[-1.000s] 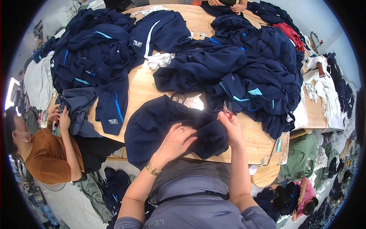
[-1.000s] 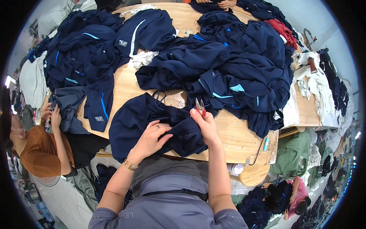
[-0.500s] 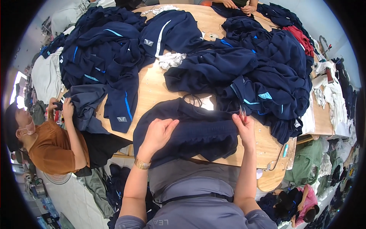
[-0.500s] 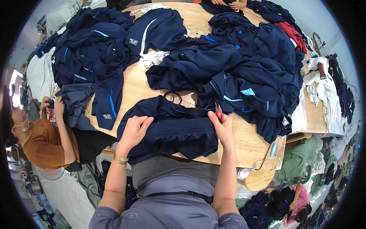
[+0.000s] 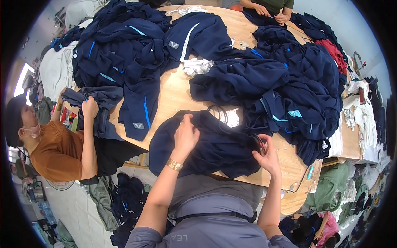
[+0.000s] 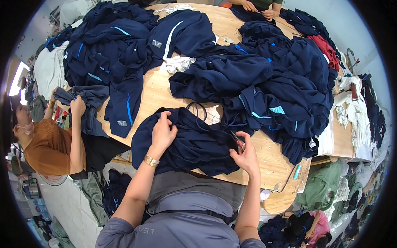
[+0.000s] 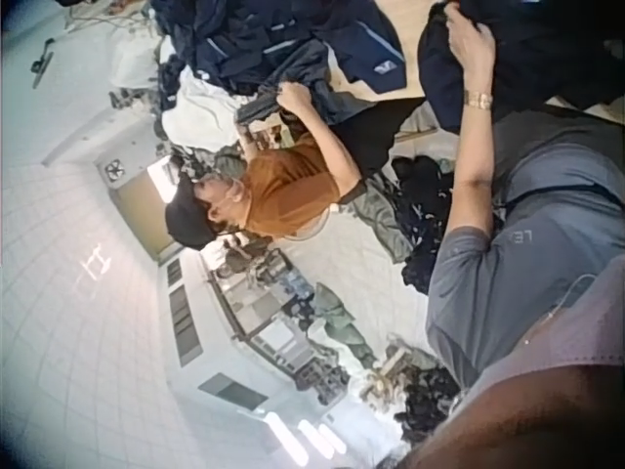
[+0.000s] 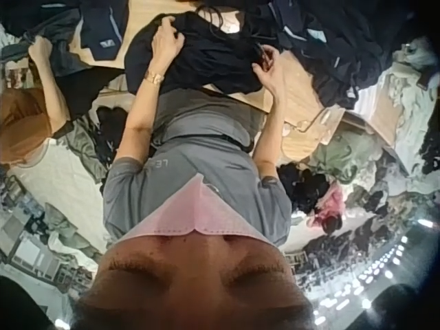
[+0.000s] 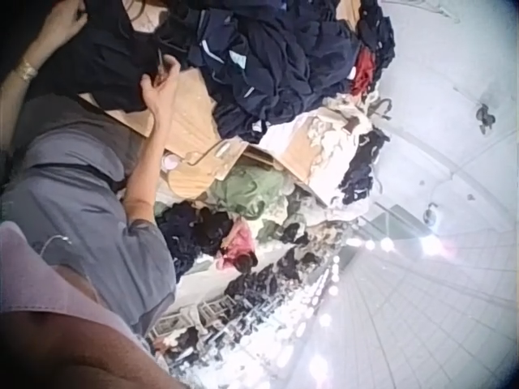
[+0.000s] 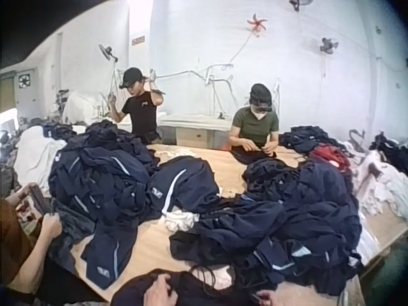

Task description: Trimming excess loose threads from blue athletic jackets using small thread nippers.

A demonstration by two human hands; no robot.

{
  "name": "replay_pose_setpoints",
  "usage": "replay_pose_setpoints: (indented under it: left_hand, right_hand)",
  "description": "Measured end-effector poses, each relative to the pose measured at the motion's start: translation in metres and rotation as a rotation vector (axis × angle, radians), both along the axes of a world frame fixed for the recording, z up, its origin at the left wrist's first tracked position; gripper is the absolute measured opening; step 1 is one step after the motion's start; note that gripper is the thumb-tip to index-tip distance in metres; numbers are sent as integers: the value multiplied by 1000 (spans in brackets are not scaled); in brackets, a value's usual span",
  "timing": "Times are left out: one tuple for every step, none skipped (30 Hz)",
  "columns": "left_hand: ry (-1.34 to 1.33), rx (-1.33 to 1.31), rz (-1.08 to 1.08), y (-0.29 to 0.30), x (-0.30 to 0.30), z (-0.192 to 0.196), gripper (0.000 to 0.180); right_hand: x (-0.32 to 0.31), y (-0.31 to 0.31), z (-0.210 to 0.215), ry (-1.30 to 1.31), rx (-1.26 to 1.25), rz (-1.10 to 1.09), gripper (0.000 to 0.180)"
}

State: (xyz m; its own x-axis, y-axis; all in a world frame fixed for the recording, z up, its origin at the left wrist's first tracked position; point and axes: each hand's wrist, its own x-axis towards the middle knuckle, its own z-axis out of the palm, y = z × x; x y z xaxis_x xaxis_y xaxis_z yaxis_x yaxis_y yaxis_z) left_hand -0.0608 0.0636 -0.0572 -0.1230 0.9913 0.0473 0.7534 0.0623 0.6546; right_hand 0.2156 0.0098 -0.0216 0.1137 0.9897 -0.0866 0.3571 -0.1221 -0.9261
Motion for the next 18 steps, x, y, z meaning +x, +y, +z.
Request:
replay_pose_setpoints:
  left_hand:
    - [21,81,25,-1,-6,0,33]
    - [32,158,45,-2,-14,1,26]
    - [46,236,70,-4,-24,6,20]
    - [22,352,128,-8,-34,13,17]
    - [3,468,188,-13,-45,22,14]
    - [9,637,224,-21,-53,29,19]
    - [118,728,233,-30,-66,28,21]
    - [187,739,202,-42,-73,27,21]
    - [254,747,170,-55,-78,27,21]
    - [255,748,132,-67,-82,24,21]
    - [254,687,141,-78,-84,16,20]
    - [221,584,152,-91,-87,6,19]
    - [185,482,160,-102,-88,-1,19]
    - [186,461,131,-110,-88,-5,17]
    - [138,355,158,-121,-86,-12,17]
    - [96,316,162,-128,-86,-15,17]
    - [53,281,168,-133,-85,-17,17]
    - [44,268,183,-138,-83,-17,17]
  right_hand:
    - [0,0,-1,-2,0,7,17]
    - [0,0,-2,-73,7,-14,16]
    - [-1,-1,-4,-144,15,-30,16]
    - [3,-2,-11,-142,16,-10,16]
    - [14,-4,-22,-223,-42,4,15]
    - [18,-5,-28,-304,-98,18,14]
    - [14,-5,-25,-299,-98,49,14]
    - [10,-4,-19,-329,-81,-7,13]
    - [6,-3,-17,-360,-63,-63,12]
    - [6,-1,-24,-387,-40,-67,11]
    - [5,2,-26,-382,-45,-35,11]
    - [4,4,-28,-373,-33,-30,11]
    - [3,7,-30,-365,-22,-29,11]
    - [3,8,-34,-367,5,-27,12]
    - [0,8,-30,-388,10,-13,11]
    - [0,7,-32,-369,12,-7,11]
    - [-1,7,-32,-350,16,-3,10]
    - [-4,6,-27,-314,30,21,9]
